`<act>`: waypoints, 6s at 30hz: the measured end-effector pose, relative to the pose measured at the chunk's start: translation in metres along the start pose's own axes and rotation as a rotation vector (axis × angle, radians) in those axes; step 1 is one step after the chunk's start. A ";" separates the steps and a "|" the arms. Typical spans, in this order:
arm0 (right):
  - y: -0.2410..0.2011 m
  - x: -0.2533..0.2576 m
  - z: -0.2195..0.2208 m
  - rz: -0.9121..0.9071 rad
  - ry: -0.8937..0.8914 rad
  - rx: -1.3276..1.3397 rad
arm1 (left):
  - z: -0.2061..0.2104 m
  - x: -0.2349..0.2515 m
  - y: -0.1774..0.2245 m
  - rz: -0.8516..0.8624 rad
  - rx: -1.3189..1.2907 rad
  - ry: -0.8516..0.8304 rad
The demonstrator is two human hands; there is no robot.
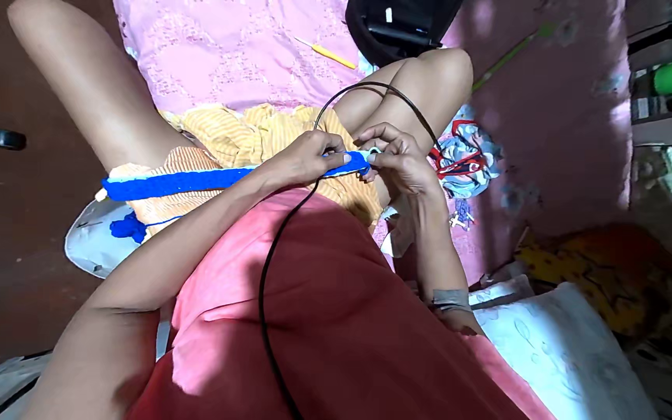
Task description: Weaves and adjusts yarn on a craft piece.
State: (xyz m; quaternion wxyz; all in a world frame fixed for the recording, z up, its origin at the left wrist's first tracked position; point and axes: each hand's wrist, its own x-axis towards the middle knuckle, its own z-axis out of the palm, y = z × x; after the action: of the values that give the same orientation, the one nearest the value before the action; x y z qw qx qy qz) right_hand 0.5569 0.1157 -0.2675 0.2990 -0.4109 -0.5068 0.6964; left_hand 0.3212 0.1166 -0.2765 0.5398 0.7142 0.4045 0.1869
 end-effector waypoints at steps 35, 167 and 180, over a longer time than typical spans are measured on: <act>0.000 0.022 0.084 -0.052 -0.029 0.243 | -0.014 -0.069 -0.010 0.429 0.293 0.570; -0.029 0.033 0.134 -0.439 -0.100 0.094 | -0.093 -0.108 -0.001 0.271 -0.985 0.525; -0.010 0.034 0.136 -0.599 0.135 -0.611 | -0.111 -0.119 0.038 0.336 -0.748 0.628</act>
State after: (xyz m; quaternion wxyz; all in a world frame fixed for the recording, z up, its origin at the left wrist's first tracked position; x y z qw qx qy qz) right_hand 0.4210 0.0844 -0.2466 0.3851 -0.3600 -0.7659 0.3682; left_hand 0.1853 0.0889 -0.1827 0.5735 0.4368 0.3320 0.6083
